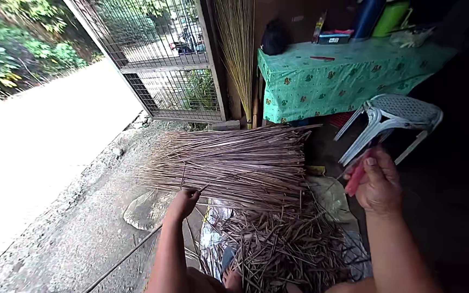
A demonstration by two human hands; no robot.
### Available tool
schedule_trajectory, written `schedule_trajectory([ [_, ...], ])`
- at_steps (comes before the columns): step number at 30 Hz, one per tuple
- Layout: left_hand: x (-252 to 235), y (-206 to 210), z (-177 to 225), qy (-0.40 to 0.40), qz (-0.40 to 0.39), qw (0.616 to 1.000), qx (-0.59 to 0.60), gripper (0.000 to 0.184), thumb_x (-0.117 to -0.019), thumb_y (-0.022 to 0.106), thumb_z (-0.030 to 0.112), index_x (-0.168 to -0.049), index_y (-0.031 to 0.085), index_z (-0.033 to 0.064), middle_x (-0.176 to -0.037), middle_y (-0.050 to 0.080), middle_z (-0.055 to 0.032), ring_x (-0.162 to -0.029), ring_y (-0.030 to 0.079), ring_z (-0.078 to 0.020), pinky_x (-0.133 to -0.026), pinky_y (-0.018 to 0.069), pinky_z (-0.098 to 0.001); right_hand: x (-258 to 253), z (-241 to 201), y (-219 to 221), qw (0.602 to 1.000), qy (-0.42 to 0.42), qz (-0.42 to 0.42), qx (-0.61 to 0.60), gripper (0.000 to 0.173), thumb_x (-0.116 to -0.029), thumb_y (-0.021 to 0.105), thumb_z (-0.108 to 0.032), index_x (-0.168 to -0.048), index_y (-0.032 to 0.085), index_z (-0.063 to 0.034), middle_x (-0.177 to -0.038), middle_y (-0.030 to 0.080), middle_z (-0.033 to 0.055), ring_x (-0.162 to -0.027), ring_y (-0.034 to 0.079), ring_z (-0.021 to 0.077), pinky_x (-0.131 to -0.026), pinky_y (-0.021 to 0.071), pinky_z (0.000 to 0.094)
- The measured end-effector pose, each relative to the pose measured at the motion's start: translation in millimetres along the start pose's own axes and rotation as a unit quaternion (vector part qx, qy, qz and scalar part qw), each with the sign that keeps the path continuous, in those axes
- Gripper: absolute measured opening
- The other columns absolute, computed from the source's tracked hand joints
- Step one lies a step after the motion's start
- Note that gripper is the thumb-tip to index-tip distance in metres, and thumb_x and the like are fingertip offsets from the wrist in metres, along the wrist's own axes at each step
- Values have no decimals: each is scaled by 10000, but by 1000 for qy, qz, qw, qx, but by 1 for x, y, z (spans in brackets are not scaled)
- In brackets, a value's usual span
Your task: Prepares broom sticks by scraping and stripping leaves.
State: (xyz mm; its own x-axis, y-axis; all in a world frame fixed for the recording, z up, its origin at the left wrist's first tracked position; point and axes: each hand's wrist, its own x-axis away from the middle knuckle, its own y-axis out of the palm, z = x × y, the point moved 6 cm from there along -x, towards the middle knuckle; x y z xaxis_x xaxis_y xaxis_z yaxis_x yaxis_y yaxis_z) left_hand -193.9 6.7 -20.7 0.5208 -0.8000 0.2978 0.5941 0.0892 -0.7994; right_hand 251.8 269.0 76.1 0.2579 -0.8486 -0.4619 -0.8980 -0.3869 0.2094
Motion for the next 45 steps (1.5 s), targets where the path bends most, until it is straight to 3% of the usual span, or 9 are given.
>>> schedule_trajectory([
  [4, 9, 5, 41, 91, 16, 995, 47, 349, -1075, 492, 344, -1126, 736, 99, -824, 677, -36, -716, 618, -136, -739, 530, -393, 38, 32, 74, 976, 115, -184, 7, 266, -1048, 533, -215, -1221, 634, -40, -958, 712, 66, -735, 698, 179, -646, 625, 365],
  [8, 28, 16, 87, 203, 13, 974, 95, 321, -1074, 502, 310, -1170, 732, 108, -825, 674, 10, -691, 594, -56, -703, 524, -290, 78, 54, 136, 930, 214, -298, 3, 333, -1054, 513, -178, -1316, 594, 11, -987, 710, 61, -679, 657, 115, -586, 579, 277],
  [12, 39, 31, 111, 307, 26, 943, 125, 291, -1064, 528, 279, -1164, 730, 94, -819, 681, 14, -665, 593, -44, -664, 533, -270, 91, 59, 152, 915, 240, -325, -6, 409, -1068, 509, -177, -1454, 533, -46, -997, 722, 70, -663, 648, 103, -588, 565, 255],
  [16, 46, 37, 123, 352, 42, 924, 142, 281, -1063, 528, 259, -1156, 731, 87, -763, 649, 38, -612, 553, -21, -600, 503, -229, 93, 61, 150, 925, 230, -302, -16, 395, -1070, 506, -154, -1451, 550, -59, -1004, 729, 92, -648, 644, 108, -579, 559, 249],
  [21, 47, 38, 124, 361, 56, 921, 139, 276, -1057, 535, 258, -1146, 735, 90, -760, 642, 43, -611, 544, -17, -594, 495, -228, 82, 61, 137, 951, 193, -240, -39, 353, -1069, 513, -157, -1398, 593, -57, -981, 724, 110, -651, 653, 133, -586, 576, 268],
  [27, 47, 45, 130, 357, 35, 920, 157, 286, -1065, 531, 272, -1133, 732, 80, -746, 634, 47, -611, 546, -10, -600, 492, -211, 88, 62, 144, 938, 221, -253, -86, 343, -1070, 507, -146, -1389, 591, -49, -1013, 722, 122, -670, 658, 132, -603, 577, 273],
  [32, 49, 46, 134, 363, 9, 914, 182, 283, -1072, 524, 258, -1074, 733, 66, -736, 619, 48, -616, 536, -7, -594, 472, -197, 81, 61, 136, 963, 155, -208, -71, 283, -1067, 526, -168, -1291, 655, -52, -959, 718, 122, -658, 656, 139, -600, 580, 278],
  [36, 49, 45, 135, 378, 3, 908, 180, 290, -1075, 519, 260, -1098, 738, 71, -754, 635, 51, -625, 540, 5, -600, 474, -188, 74, 56, 128, 970, 135, -192, -62, 261, -1062, 533, -159, -1260, 671, -58, -954, 713, 116, -658, 652, 137, -598, 579, 274],
  [45, 32, 29, 95, 330, 10, 934, 136, 329, -1071, 497, 314, -1133, 735, 97, -768, 640, 70, -615, 514, 36, -593, 447, -167, 29, 34, 64, 988, 114, -75, -66, 321, -1098, 425, -214, -1359, 592, -131, -1032, 681, 77, -672, 633, 129, -568, 563, 269],
])
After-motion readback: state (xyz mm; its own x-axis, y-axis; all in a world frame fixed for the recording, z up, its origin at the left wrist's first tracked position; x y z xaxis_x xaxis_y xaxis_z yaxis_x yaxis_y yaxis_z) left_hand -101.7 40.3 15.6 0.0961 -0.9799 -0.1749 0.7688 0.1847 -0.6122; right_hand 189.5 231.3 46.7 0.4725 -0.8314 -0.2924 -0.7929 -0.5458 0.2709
